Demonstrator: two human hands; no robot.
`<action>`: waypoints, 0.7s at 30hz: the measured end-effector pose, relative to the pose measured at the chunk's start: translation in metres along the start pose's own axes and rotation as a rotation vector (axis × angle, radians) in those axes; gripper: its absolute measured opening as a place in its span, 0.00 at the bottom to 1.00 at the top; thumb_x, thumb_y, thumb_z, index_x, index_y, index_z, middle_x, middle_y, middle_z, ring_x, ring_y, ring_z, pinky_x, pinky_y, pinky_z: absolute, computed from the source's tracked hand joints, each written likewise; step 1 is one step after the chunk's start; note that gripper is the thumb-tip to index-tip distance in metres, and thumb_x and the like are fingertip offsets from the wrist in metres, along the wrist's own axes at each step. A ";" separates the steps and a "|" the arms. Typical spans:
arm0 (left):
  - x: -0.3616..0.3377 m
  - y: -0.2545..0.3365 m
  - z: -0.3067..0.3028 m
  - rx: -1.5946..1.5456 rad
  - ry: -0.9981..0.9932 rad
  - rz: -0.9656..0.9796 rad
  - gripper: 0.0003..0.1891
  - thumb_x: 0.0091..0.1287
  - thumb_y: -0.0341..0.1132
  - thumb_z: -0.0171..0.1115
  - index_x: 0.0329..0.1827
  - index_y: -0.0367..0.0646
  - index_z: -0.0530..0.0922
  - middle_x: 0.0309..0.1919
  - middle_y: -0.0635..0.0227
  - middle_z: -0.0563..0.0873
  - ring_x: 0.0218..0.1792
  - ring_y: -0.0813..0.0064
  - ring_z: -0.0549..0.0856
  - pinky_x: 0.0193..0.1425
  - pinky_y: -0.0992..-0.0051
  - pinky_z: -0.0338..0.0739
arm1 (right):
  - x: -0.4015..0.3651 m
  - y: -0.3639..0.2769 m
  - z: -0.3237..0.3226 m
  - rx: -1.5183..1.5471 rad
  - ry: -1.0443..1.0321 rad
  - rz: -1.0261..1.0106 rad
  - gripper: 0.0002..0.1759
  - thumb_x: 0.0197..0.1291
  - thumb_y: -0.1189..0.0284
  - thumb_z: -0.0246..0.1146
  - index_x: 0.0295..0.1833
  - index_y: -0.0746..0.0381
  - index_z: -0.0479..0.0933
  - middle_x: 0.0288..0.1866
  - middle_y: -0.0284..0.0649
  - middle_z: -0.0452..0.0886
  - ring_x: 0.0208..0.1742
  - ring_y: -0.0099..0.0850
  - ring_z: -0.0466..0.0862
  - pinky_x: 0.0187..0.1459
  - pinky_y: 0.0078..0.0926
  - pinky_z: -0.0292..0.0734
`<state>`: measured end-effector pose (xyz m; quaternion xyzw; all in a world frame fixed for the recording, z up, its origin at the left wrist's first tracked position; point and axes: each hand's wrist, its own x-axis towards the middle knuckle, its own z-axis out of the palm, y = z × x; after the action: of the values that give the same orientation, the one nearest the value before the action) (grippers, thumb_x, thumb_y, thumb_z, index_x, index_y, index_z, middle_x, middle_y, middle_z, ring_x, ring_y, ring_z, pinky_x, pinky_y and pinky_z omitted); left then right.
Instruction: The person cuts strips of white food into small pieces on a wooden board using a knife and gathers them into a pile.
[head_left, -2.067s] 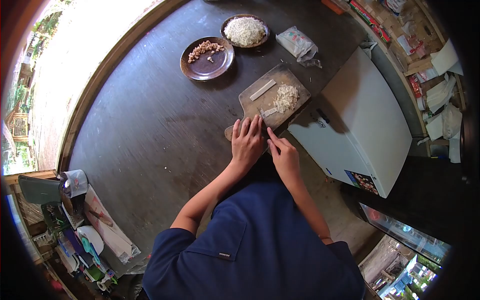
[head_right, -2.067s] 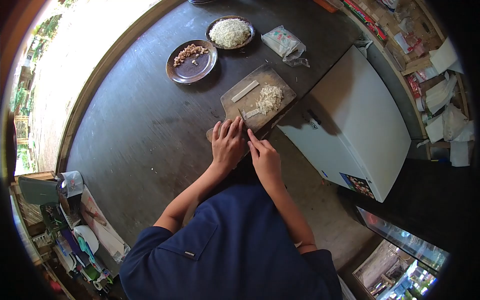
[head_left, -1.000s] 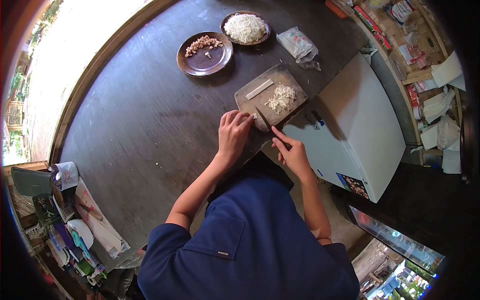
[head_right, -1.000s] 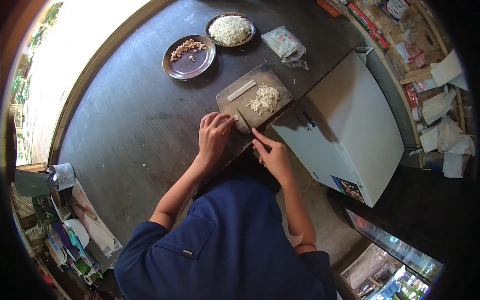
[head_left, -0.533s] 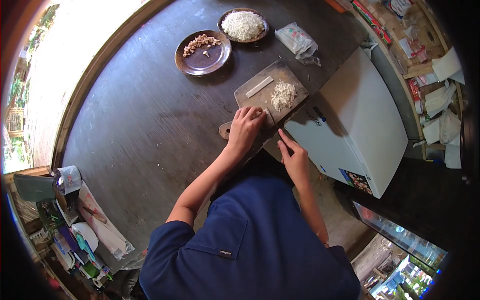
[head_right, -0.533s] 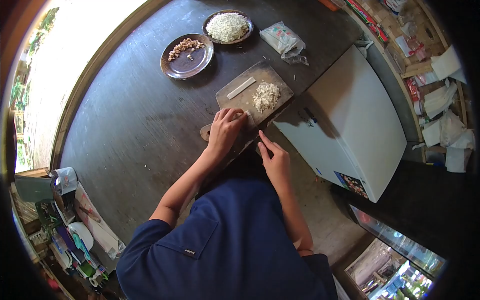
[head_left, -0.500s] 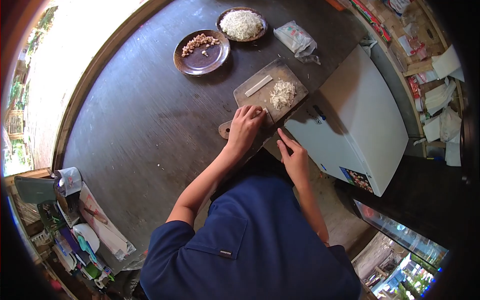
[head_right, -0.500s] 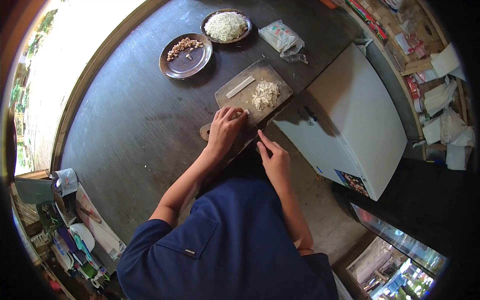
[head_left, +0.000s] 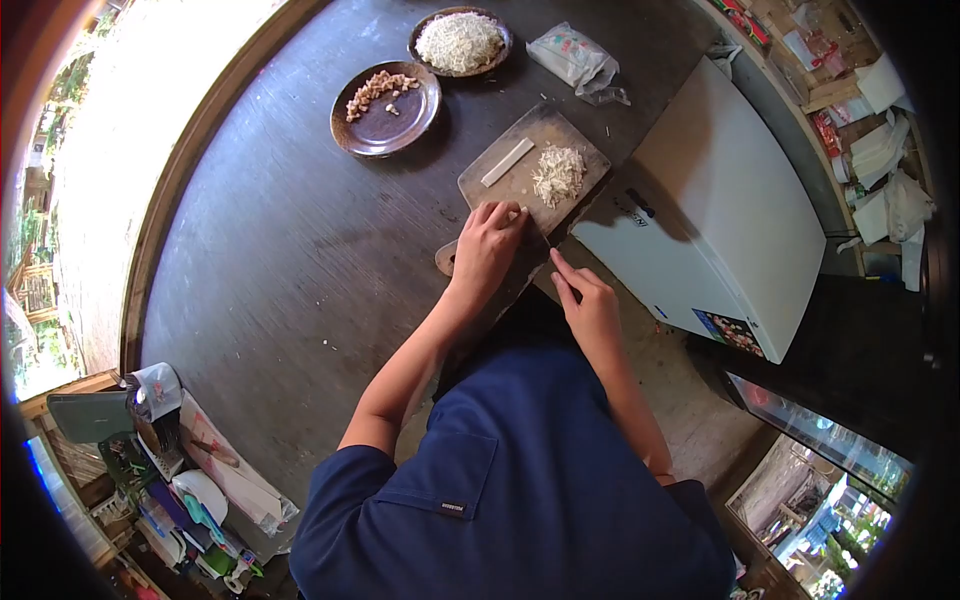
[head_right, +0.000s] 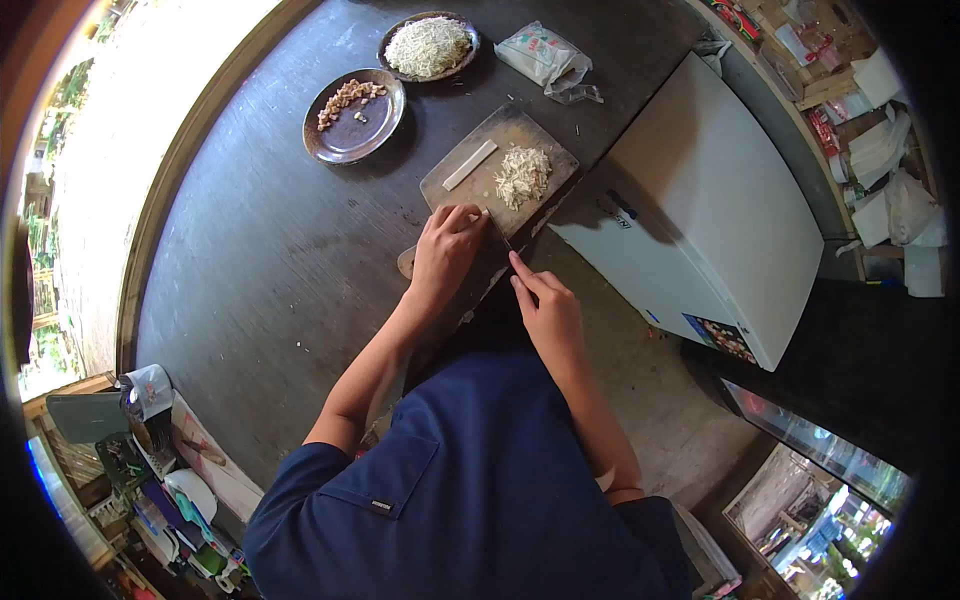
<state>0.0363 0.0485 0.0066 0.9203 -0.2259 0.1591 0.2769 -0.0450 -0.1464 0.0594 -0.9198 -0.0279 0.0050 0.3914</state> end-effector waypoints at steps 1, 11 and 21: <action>0.000 0.001 0.000 0.001 0.009 -0.007 0.20 0.64 0.31 0.66 0.59 0.41 0.88 0.54 0.67 0.85 0.58 0.63 0.84 0.66 0.64 0.82 | 0.003 -0.001 0.001 -0.010 -0.004 -0.004 0.22 0.76 0.70 0.69 0.73 0.49 0.85 0.38 0.48 0.86 0.36 0.48 0.87 0.41 0.42 0.81; -0.002 0.005 0.004 0.032 0.058 -0.016 0.18 0.62 0.30 0.66 0.56 0.41 0.89 0.51 0.68 0.86 0.56 0.63 0.84 0.63 0.65 0.83 | -0.006 0.004 0.008 -0.020 0.050 -0.030 0.22 0.76 0.69 0.69 0.72 0.47 0.85 0.35 0.46 0.85 0.35 0.48 0.88 0.39 0.46 0.83; -0.001 0.006 0.003 0.046 0.047 -0.038 0.18 0.62 0.30 0.65 0.56 0.43 0.89 0.51 0.68 0.86 0.57 0.63 0.84 0.65 0.63 0.81 | 0.014 0.011 0.005 -0.009 0.025 -0.061 0.22 0.75 0.68 0.70 0.72 0.45 0.86 0.36 0.45 0.86 0.35 0.47 0.88 0.38 0.45 0.82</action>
<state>0.0331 0.0420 0.0066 0.9266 -0.1982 0.1806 0.2638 -0.0304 -0.1492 0.0485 -0.9202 -0.0512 -0.0186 0.3877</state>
